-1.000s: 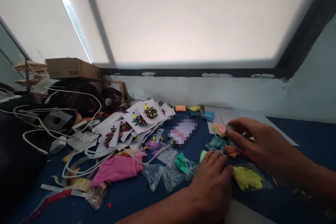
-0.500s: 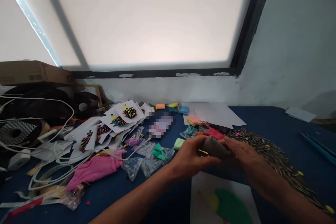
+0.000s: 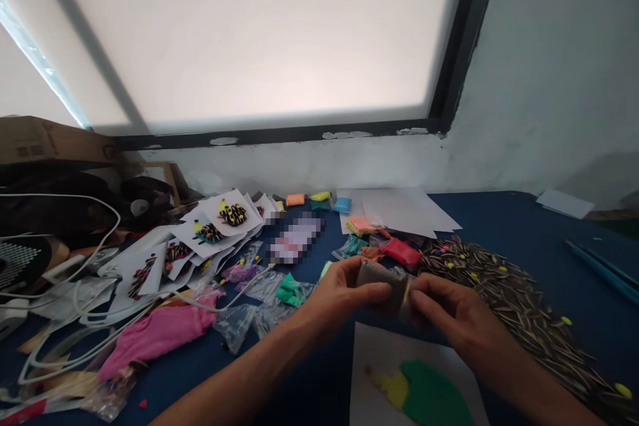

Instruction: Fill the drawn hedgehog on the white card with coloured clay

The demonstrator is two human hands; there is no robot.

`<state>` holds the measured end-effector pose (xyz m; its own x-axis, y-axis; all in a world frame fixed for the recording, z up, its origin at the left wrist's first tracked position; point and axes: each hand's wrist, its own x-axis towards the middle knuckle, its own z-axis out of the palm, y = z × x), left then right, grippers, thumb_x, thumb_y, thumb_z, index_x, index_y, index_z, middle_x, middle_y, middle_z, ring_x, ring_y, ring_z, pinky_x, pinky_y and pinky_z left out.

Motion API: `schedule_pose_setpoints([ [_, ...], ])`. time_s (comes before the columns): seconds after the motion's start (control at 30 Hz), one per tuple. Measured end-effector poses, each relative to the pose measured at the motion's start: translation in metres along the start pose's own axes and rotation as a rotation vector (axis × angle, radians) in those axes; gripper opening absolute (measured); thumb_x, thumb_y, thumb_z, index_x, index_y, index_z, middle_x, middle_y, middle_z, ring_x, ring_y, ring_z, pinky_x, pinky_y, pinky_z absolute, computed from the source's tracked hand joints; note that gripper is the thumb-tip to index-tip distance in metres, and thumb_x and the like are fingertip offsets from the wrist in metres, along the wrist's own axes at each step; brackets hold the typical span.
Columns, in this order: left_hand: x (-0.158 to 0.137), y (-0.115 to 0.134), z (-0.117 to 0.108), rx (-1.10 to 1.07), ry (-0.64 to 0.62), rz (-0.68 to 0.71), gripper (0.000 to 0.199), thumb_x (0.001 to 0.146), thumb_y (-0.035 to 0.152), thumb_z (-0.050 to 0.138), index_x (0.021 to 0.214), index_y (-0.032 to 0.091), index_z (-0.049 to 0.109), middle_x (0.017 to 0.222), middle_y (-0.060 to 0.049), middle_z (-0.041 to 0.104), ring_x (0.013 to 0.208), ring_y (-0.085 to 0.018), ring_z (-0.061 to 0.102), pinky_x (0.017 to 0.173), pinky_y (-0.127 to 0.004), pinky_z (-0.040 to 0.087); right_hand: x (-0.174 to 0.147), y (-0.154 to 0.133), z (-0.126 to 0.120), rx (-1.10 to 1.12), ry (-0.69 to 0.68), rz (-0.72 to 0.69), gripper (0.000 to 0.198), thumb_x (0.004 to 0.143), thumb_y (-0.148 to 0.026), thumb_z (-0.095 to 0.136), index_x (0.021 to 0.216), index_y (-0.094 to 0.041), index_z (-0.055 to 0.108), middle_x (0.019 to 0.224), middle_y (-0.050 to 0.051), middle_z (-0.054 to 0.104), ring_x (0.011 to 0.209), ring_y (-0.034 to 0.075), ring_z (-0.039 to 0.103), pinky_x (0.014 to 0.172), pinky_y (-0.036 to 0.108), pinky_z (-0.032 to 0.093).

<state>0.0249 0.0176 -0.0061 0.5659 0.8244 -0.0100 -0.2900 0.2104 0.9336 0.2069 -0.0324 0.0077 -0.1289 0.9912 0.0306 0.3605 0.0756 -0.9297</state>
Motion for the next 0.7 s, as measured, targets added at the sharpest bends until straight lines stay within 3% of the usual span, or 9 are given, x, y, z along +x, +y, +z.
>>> schedule_pose_setpoints([
  [0.13, -0.001, -0.003, 0.000, -0.129, 0.004, -0.109, 0.041, 0.060, 0.027, 0.085, 0.086, 0.012, 0.057, 0.080, -0.003, 0.062, 0.072, -0.016, 0.063, 0.066, -0.030, 0.054, 0.000, -0.004, -0.002, -0.007, -0.023, 0.013, 0.033, 0.084, -0.048, 0.054, 0.064, -0.023, 0.055, 0.061, -0.002, 0.050, 0.059, 0.014, 0.049, 0.056, 0.025, 0.042],
  [0.3, -0.002, -0.006, -0.001, -0.120, 0.012, -0.094, 0.045, 0.065, 0.026, 0.083, 0.101, 0.013, 0.059, 0.091, -0.004, 0.060, 0.075, -0.017, 0.065, 0.066, -0.030, 0.056, -0.001, 0.003, 0.000, -0.052, -0.036, 0.020, 0.026, 0.086, -0.048, 0.054, 0.078, -0.024, 0.060, 0.067, -0.002, 0.055, 0.061, 0.014, 0.050, 0.055, 0.025, 0.041],
  [0.47, -0.001, -0.009, -0.004, -0.122, -0.013, -0.111, 0.050, 0.065, 0.031, 0.083, 0.103, 0.013, 0.059, 0.092, -0.007, 0.063, 0.071, -0.019, 0.069, 0.059, -0.029, 0.056, -0.002, 0.004, 0.002, -0.117, -0.032, 0.010, 0.030, 0.087, -0.046, 0.051, 0.069, -0.022, 0.056, 0.060, -0.002, 0.048, 0.056, 0.013, 0.045, 0.051, 0.025, 0.037],
  [0.57, -0.001, -0.008, -0.004, -0.106, -0.020, -0.157, 0.059, 0.060, 0.029, 0.086, 0.108, 0.013, 0.056, 0.084, -0.007, 0.067, 0.063, -0.020, 0.069, 0.056, -0.029, 0.056, -0.003, 0.003, 0.004, -0.120, -0.015, -0.006, 0.029, 0.087, -0.043, 0.050, 0.068, -0.022, 0.054, 0.059, -0.003, 0.045, 0.054, 0.012, 0.041, 0.049, 0.024, 0.034],
  [0.7, -0.002, -0.008, -0.001, -0.058, 0.027, -0.156, 0.046, 0.058, 0.030, 0.086, 0.089, 0.011, 0.057, 0.065, -0.003, 0.064, 0.052, -0.016, 0.065, 0.051, -0.026, 0.054, -0.004, 0.006, 0.009, -0.072, -0.018, -0.017, 0.034, 0.087, -0.047, 0.051, 0.065, -0.022, 0.051, 0.059, -0.004, 0.044, 0.053, 0.011, 0.041, 0.049, 0.024, 0.033],
])
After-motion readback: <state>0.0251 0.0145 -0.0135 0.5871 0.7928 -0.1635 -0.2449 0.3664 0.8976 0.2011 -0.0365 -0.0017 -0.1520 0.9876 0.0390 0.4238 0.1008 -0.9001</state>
